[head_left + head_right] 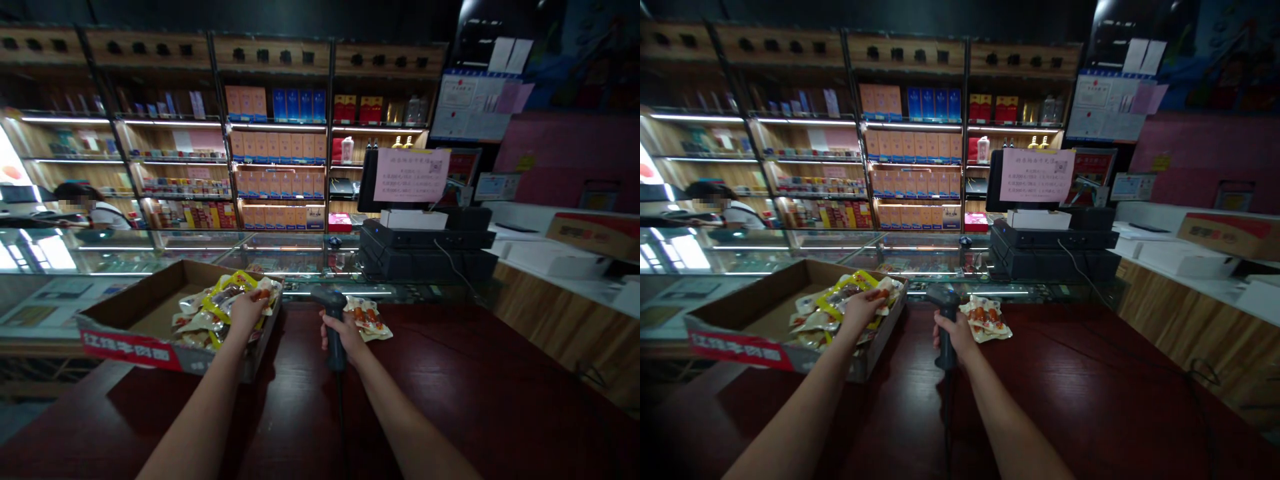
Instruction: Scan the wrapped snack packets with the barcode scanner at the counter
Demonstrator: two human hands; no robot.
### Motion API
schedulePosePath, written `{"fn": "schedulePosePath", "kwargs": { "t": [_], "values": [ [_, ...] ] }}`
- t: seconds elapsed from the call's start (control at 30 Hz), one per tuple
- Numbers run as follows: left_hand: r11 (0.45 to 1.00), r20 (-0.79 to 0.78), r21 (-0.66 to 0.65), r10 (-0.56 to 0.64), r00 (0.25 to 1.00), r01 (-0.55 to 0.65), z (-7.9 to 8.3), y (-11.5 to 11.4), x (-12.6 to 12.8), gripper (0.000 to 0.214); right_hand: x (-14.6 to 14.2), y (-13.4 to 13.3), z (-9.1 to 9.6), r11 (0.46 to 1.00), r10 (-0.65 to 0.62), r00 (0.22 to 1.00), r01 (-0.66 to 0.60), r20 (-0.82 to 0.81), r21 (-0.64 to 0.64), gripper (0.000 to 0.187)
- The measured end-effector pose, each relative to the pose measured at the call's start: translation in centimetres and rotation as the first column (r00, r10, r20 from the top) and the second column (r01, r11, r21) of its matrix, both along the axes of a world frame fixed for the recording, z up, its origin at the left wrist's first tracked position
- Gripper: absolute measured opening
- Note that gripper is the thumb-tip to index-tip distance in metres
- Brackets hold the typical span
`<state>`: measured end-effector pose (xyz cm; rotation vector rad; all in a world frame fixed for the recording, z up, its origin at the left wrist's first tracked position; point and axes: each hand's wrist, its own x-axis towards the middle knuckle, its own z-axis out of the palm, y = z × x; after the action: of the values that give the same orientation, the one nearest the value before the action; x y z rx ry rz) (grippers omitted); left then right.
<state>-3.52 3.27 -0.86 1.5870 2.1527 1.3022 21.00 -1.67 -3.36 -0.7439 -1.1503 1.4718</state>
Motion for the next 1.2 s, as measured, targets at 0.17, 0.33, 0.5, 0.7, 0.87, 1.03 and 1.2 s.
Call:
{"fn": "schedulePosePath", "kwargs": {
  "t": [0.17, 0.33, 0.5, 0.7, 0.87, 1.03, 1.2],
  "values": [
    [0.997, -0.093, -0.040, 0.067, 0.993, -0.071, -0.1, -0.4, -4.2, 0.031, -2.2, -0.4, 0.0, 0.999, 0.045, 0.999, -0.045, 0.008, -0.009, 0.037],
    [0.992, -0.188, -0.076, 0.089, 0.978, -0.104, -0.2, -0.7, -6.0, 0.033, -3.8, -0.9, -0.4, 0.998, 0.064, 0.998, -0.064, 0.000, -0.025, 0.038],
    [0.986, -0.244, -0.087, 0.120, 0.962, -0.145, 0.0, -1.2, -5.5, 0.035, -4.6, -1.3, -0.2, 0.997, 0.077, 0.997, -0.077, 0.011, -0.027, 0.040],
    [0.992, -0.358, 0.004, 0.120, 0.926, -0.127, 0.6, -3.1, -3.1, 0.028, -4.4, -1.5, -0.2, 0.996, 0.081, 0.997, -0.080, 0.006, -0.034, 0.040],
    [0.949, -0.353, 0.236, 0.284, 0.892, -0.209, 1.1, -3.9, 1.5, 0.030, -2.0, -1.3, -0.8, 0.998, 0.021, 1.000, -0.021, -0.016, -0.059, 0.040],
    [0.955, -0.291, 0.259, -0.066, 0.955, 0.145, -1.1, -2.4, 8.8, 0.023, 2.3, -0.9, -1.5, 0.993, -0.092, 0.995, 0.089, -0.043, -0.072, 0.040],
    [0.940, -0.213, 0.040, -0.323, 0.922, 0.339, -4.6, -0.7, 16.5, 0.031, 6.4, -0.5, -2.8, 0.974, -0.227, 0.969, 0.223, -0.098, -0.047, 0.035]
  ]
}}
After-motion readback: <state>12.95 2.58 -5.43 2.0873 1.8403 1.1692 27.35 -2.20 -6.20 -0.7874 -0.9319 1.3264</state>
